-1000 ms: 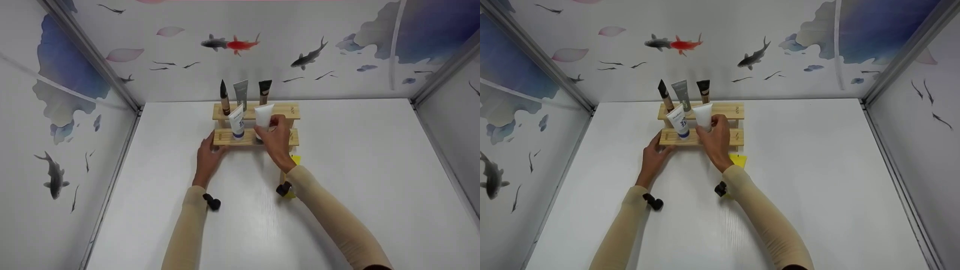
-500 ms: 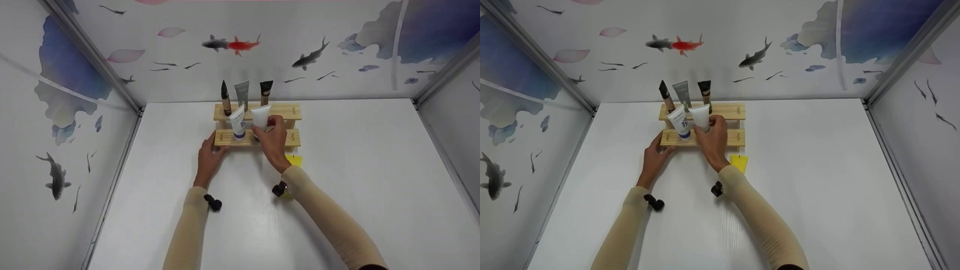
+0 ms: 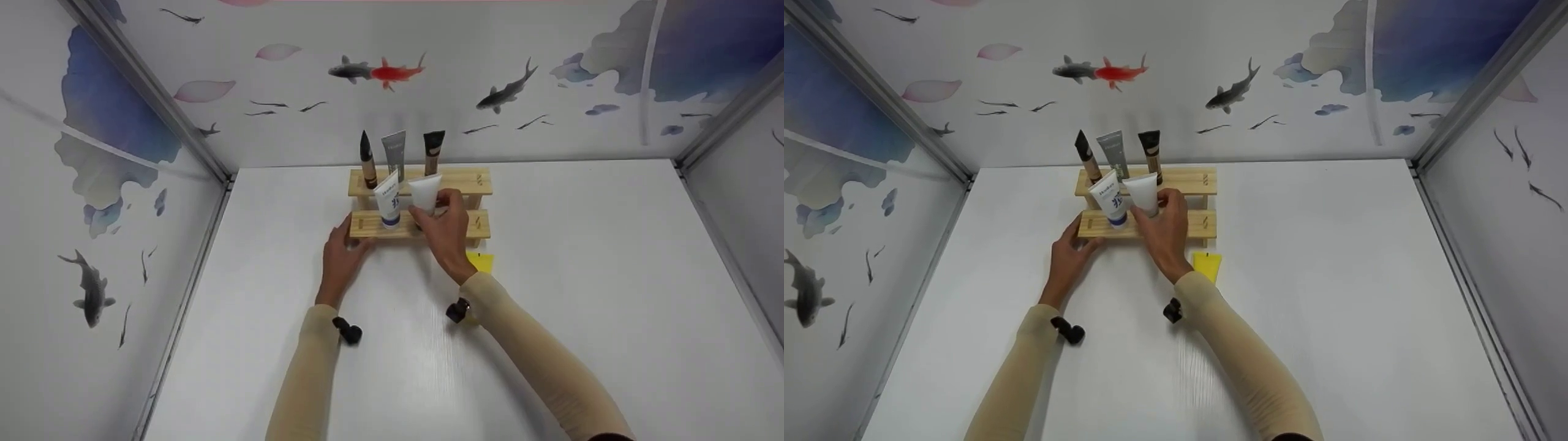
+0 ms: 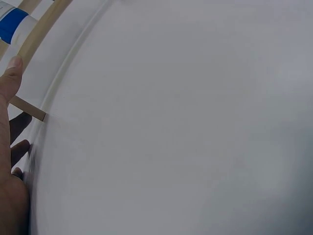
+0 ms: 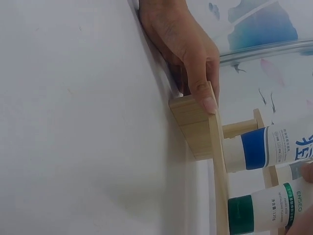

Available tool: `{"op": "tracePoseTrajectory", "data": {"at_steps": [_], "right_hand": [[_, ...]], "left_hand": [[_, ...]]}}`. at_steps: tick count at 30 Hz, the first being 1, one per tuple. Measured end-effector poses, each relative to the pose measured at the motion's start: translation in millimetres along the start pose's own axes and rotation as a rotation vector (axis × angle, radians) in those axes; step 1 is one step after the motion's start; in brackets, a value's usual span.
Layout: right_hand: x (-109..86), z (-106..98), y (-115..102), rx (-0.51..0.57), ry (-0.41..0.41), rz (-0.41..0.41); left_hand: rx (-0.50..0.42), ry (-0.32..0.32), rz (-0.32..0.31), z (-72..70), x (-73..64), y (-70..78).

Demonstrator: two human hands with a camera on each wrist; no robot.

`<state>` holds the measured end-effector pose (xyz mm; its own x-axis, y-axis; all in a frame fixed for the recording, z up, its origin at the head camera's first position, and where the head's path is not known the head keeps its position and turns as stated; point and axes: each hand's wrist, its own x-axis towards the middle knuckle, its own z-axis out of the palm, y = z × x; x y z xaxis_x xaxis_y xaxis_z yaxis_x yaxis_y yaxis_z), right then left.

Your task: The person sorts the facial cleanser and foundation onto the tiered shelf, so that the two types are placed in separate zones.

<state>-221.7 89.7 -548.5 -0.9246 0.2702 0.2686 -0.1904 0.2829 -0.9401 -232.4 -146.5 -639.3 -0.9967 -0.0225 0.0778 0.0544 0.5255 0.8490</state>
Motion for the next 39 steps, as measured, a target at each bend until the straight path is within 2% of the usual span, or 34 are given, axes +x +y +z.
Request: {"op": "tracePoseTrajectory", "data": {"at_steps": [4,8,14,19,24,30,39], "right_hand": [[-1.0,-3.2,0.8,0.012,-0.017,-0.017],[-2.7,-13.2,0.7,-0.026,-0.044,-0.02],[-2.5,-45.9,0.7,-0.064,-0.089,-0.084],[0.6,-78.2,9.4,-0.048,-0.17,-0.125],[0.6,-106.7,22.4,-0.06,-0.235,-0.113],[-2.7,-131.8,32.7,-0.107,-0.283,-0.088],[-17.2,-158.2,52.9,-0.157,-0.269,-0.031]], "left_hand": [[0.001,0.007,-0.005,0.0,-0.2,1.5],[-0.009,0.005,-0.022,0.9,-0.8,2.9],[-0.016,0.004,-0.008,1.0,2.4,2.1],[-0.025,0.011,0.019,-0.3,5.3,2.3],[-0.016,0.013,0.02,-0.9,5.3,2.6],[-0.013,0.012,0.009,-1.4,4.3,3.7],[-0.027,0.002,-0.01,0.0,-1.1,0.3]]}}
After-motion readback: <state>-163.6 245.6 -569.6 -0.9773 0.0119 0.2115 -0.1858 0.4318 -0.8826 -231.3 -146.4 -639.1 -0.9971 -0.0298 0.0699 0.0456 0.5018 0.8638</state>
